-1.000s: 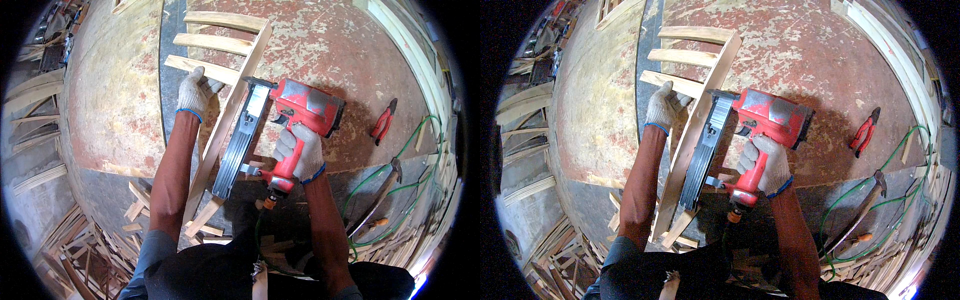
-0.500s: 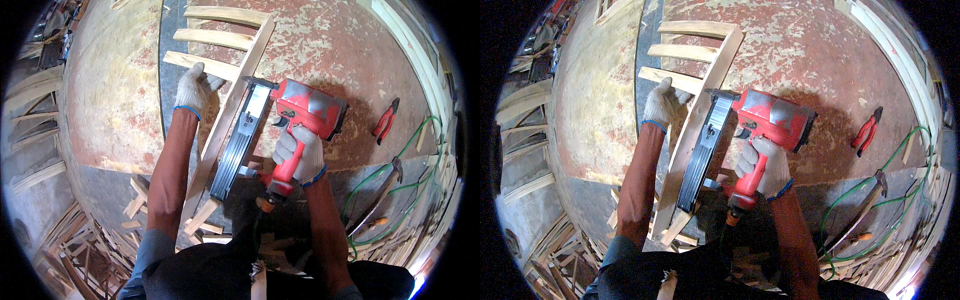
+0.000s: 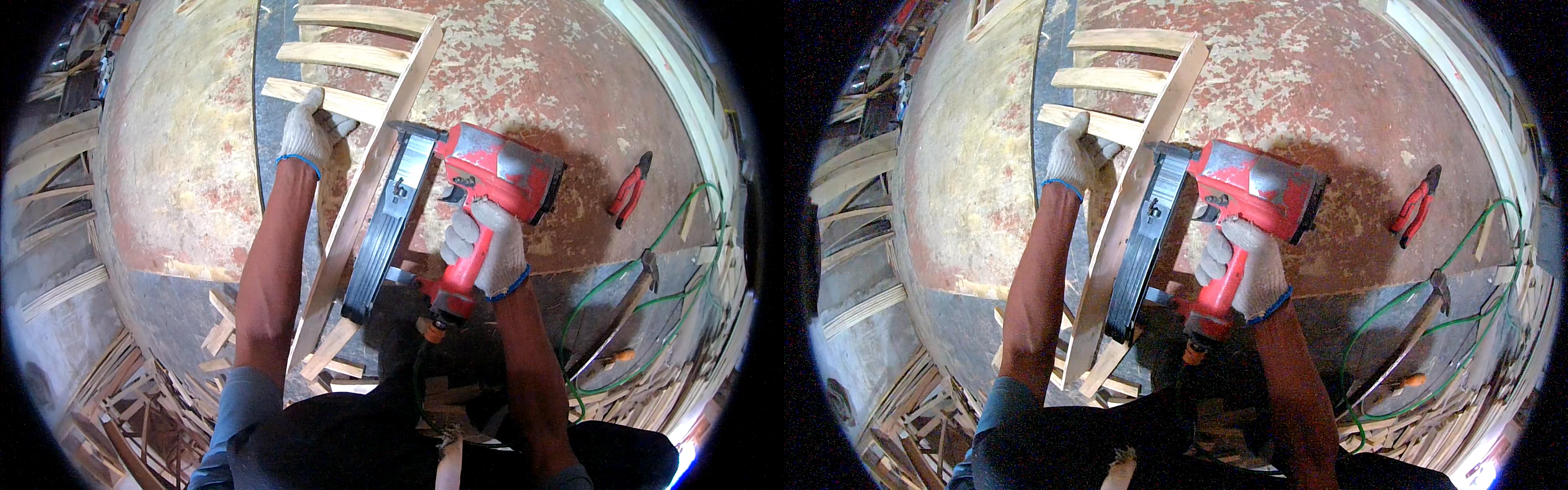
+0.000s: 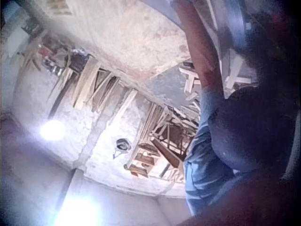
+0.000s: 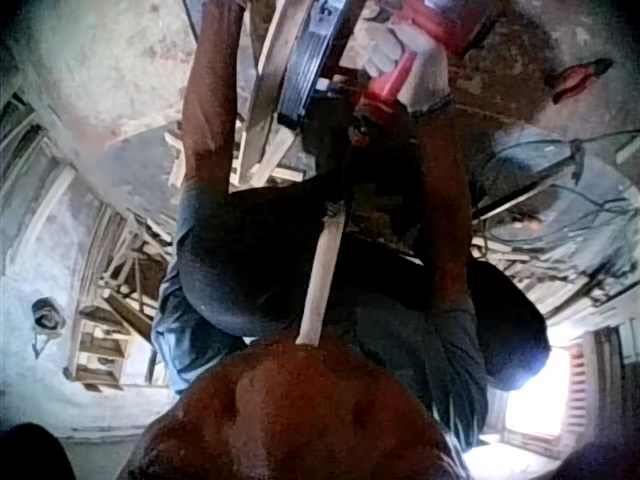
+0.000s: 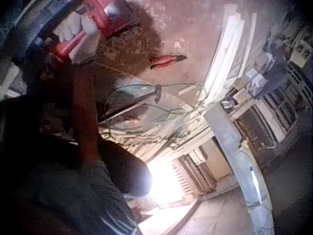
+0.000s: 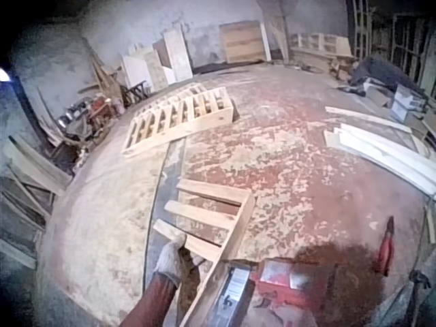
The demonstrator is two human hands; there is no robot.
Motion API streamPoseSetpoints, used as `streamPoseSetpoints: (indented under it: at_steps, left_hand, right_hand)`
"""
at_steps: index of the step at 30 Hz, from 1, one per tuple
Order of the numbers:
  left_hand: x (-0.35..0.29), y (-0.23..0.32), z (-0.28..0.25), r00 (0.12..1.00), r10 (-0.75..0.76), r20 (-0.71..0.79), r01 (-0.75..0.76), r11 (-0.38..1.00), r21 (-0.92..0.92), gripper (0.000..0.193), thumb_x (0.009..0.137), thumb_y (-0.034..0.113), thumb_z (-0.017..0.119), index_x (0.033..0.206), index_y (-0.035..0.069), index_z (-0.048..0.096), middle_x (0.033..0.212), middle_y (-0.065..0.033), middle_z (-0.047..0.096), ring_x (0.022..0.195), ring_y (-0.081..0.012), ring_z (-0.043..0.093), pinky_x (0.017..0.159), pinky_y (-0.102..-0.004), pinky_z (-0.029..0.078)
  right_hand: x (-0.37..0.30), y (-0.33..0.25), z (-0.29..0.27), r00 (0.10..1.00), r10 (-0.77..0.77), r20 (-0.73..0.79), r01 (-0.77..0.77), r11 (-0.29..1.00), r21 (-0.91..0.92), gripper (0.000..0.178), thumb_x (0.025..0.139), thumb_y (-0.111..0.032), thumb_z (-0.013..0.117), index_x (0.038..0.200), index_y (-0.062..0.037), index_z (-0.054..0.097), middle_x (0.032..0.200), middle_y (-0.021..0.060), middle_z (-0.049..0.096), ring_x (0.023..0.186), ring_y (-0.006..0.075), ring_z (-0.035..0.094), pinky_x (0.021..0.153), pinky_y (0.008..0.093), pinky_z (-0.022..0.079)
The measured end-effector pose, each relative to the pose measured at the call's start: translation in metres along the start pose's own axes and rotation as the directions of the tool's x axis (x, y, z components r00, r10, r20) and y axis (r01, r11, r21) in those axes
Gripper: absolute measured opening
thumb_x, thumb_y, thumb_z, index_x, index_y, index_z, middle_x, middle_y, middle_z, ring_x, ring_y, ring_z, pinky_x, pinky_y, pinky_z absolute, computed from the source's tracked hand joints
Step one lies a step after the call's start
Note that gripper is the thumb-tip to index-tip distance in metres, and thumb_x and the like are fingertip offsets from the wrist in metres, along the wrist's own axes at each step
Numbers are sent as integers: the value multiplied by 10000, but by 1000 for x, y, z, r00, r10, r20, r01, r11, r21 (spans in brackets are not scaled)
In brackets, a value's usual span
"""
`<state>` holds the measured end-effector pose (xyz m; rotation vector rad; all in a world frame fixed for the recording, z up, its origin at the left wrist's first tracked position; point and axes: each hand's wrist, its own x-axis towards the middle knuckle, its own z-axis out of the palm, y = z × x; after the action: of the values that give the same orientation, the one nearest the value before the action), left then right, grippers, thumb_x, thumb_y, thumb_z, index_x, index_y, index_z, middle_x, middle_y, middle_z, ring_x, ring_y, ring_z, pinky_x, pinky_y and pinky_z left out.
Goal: The person assembles a wooden slatted structure by placing small wooden pieces between two long side rails and securing them with a pneumatic nail gun. The person repeatedly picks up pieces, aligns them, and nails them into place.
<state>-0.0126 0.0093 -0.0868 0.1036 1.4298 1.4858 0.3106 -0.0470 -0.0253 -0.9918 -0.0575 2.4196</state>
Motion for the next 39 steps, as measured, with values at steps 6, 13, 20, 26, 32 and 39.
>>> streamPoseSetpoints:
  at_steps: [6, 13, 20, 26, 32, 39]
  left_hand:
    - [1, -1, 1, 1000, 5, -9, -5, 1000, -23, 328, 1015, 289, 591, 1194, 16, 564, 1083, -226, 660, 961, -396, 704, 820, -553, 626]
    - [5, -3, -2, 1000, 8, -24, -9, 999, -52, 324, 1009, 272, 601, 1192, 8, 561, 1094, -232, 665, 951, -404, 712, 805, -561, 628]
    - [3, -4, 0, 999, 18, -26, -20, 999, -49, 313, 1006, 266, 604, 1187, 14, 564, 1045, -219, 678, 934, -385, 719, 803, -552, 629]
    - [8, -5, -4, 1000, 26, -6, -26, 998, -51, 313, 1006, 263, 605, 1190, 14, 559, 1039, -217, 678, 925, -384, 716, 800, -547, 631]
    - [6, -6, -3, 1000, 20, -16, -21, 998, -60, 325, 1009, 262, 603, 1204, 6, 554, 1086, -228, 661, 956, -396, 706, 816, -552, 630]
    - [4, -4, -2, 1000, 18, -5, -18, 999, -42, 327, 1008, 265, 605, 1195, 0, 561, 1110, -232, 652, 978, -406, 700, 834, -559, 625]
  right_hand:
    - [1, 3, -2, 1000, 1, 2, -1, 1000, 1, 312, 992, -286, 459, 700, -181, 427, 575, -37, 385, 483, 160, 403, 525, 362, 363]
    - [2, 4, -7, 999, -2, 50, 0, 999, 37, 230, 939, -242, 511, 732, -166, 444, 582, -28, 424, 489, 156, 445, 517, 353, 395]
    - [2, 6, -6, 1000, -6, -6, 6, 999, -33, 303, 1012, -326, 449, 748, -177, 442, 580, -54, 370, 486, 145, 398, 518, 351, 348]
    - [5, 8, -11, 997, 0, 80, -1, 1000, 14, 249, 1031, -313, 408, 850, -156, 476, 606, -62, 391, 491, 142, 404, 524, 349, 356]
    - [0, 6, 0, 999, -30, 14, 30, 999, -13, 273, 1028, -296, 414, 1130, -98, 571, 623, -78, 397, 493, 110, 400, 514, 331, 370]
    - [0, 11, -7, 999, -5, 51, 2, 999, 50, 306, 1018, -299, 441, 1192, -77, 560, 625, -78, 395, 486, 106, 389, 511, 327, 370]
